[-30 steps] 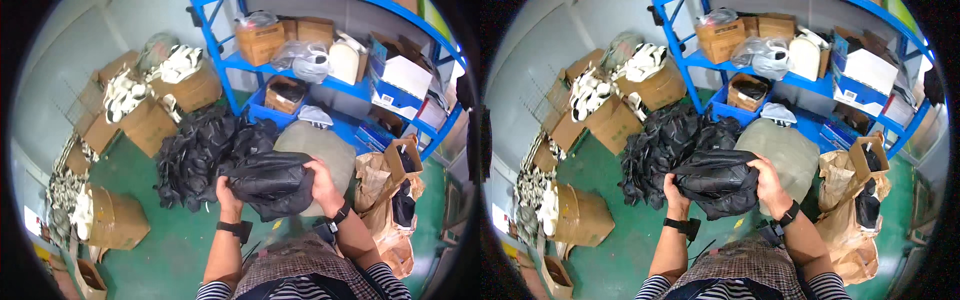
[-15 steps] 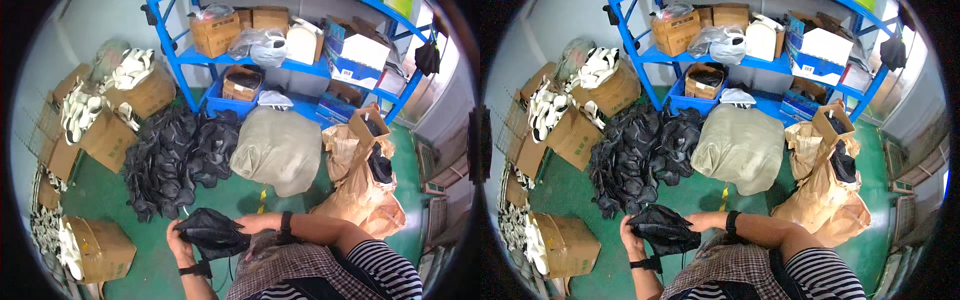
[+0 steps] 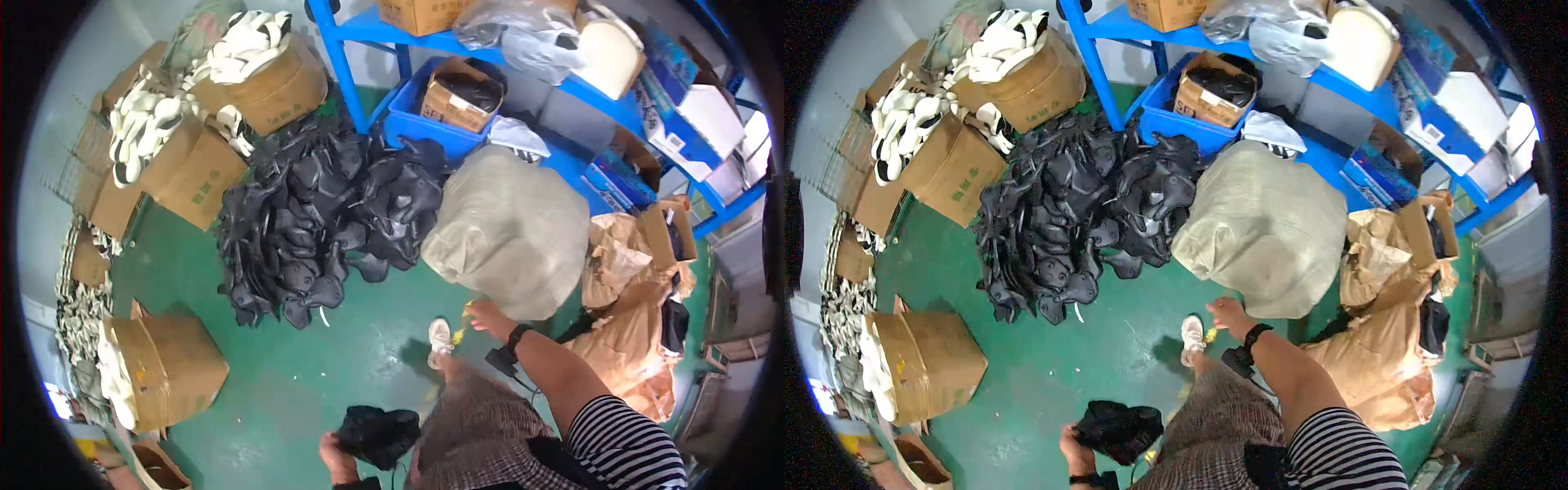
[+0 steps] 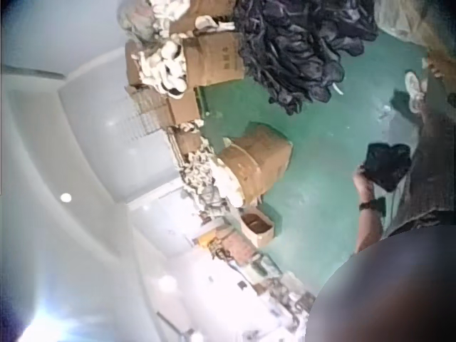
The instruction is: The person picks up white and black plastic components from a pile on the floor and places them onto a multi-tiered metal rack. They then move the rack to a different location in the room. Finally, they pick up a large woven sack containing black parts, open it, and place it on the floor.
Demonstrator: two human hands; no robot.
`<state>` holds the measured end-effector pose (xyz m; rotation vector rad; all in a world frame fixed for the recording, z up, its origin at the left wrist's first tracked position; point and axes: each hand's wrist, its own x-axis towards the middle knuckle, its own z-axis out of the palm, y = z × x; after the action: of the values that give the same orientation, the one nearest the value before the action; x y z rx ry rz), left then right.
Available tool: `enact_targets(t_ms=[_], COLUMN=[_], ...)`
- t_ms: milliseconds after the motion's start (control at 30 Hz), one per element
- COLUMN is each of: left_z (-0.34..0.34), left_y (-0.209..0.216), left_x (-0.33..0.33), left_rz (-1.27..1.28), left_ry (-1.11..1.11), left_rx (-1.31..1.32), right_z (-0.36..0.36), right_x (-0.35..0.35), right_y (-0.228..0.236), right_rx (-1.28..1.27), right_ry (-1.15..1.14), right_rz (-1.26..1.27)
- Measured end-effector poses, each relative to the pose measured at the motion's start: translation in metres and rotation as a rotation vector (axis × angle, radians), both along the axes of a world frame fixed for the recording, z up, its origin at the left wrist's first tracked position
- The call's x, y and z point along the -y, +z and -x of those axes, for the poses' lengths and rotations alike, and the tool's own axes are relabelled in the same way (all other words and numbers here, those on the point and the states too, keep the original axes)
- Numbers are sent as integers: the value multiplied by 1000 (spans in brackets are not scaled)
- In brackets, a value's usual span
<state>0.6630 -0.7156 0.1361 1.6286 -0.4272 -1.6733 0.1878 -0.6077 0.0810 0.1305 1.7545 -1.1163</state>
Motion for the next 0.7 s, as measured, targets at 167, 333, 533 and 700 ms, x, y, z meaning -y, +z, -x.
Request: enact_targets(t_ms=[167, 333, 533, 700], left_z=[-21, -8, 70, 63], left_y=[-26, -39, -19, -52], left_x=[-4, 32, 103, 140], left_rz=[-264, -412, -457, -436], left_ry=[-424, -535, -576, -689], left_rx=[380, 642, 669, 728], right_z=[82, 126, 172, 182], right_x=[74, 155, 122, 92], right_y=[-144, -191, -261, -130], right_rx=[-133, -62, -350, -66], right_ry=[-31, -649, 133, 263], right_rz=[-21, -93, 37, -183])
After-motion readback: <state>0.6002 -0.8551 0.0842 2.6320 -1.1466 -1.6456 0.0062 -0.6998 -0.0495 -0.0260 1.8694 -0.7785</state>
